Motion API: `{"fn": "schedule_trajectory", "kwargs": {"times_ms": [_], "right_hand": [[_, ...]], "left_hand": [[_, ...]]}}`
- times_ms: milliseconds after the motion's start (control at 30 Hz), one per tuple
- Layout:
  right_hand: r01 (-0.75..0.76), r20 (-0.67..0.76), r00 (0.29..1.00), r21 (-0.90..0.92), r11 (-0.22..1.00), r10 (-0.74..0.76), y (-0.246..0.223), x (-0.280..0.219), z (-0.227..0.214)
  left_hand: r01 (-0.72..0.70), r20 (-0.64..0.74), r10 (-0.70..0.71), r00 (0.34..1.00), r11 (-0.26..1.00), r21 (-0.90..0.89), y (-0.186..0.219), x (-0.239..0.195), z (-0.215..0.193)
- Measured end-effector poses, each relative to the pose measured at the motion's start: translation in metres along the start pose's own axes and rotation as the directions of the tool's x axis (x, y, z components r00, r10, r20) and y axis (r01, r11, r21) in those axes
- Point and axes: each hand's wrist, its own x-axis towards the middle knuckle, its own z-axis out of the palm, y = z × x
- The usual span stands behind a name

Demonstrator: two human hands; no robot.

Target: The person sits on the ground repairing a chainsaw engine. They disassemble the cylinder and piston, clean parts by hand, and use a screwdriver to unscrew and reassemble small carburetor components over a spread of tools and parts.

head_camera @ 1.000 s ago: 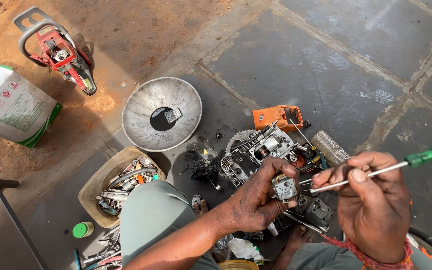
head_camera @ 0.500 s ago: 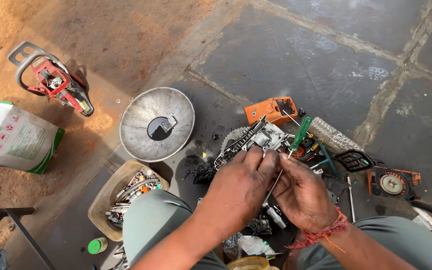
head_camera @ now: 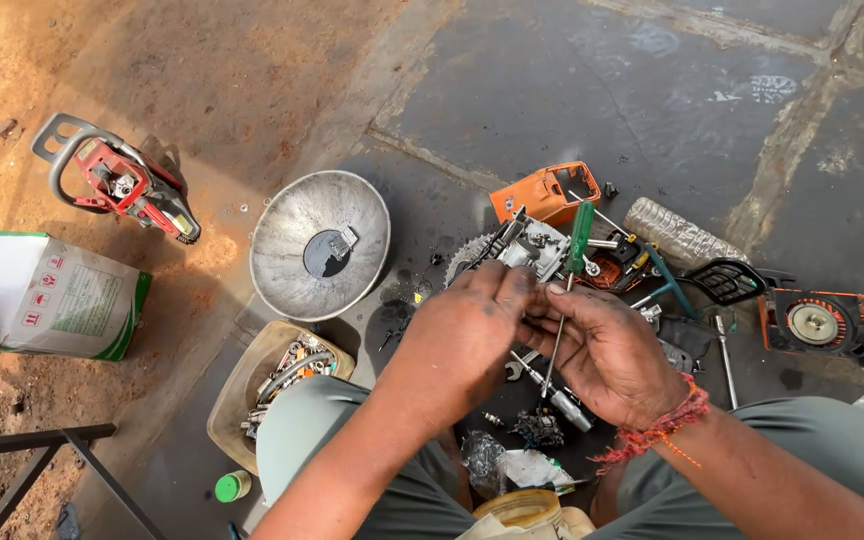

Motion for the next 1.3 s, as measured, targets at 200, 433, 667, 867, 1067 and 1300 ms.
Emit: {"fn": "schedule_trajectory", "kwargs": {"times_ms": [200,433,667,867,1067,1300], "right_hand": [[0.107,0.086,0.992,-0.119,0.987,-0.097,-0.033,-0.012,0.014],[0.265,0.101,0.964,-0.272,0.925,-0.246,-0.056,-0.024,0.013],[0.243,0.001,0.966,-0.341,0.908,-0.259,-0.048,-0.019,0.013],[0.240,0.036,0.969,-0.364,0.900,-0.243,-0.042,-0.014,0.007],[0.256,0.068,0.966,-0.315,0.914,-0.248,-0.038,-0.012,0.003],[0.246,0.068,0.969,-0.281,0.928,-0.236,-0.037,-0.013,-0.003]], "left_hand": [[-0.052,-0.245,-0.131,0.961,0.780,-0.623,-0.025,-0.012,0.033],[-0.122,-0.119,-0.058,0.991,-0.067,-0.990,-0.033,-0.024,0.071],[-0.156,-0.154,-0.031,0.988,-0.063,-0.986,-0.033,-0.027,0.068],[-0.165,-0.163,-0.036,0.986,-0.063,-0.984,-0.035,-0.028,0.068],[-0.224,-0.224,-0.012,0.974,-0.113,-0.968,-0.039,-0.030,0.068],[-0.220,-0.220,-0.010,0.975,-0.089,-0.971,-0.032,-0.033,0.059]]}}
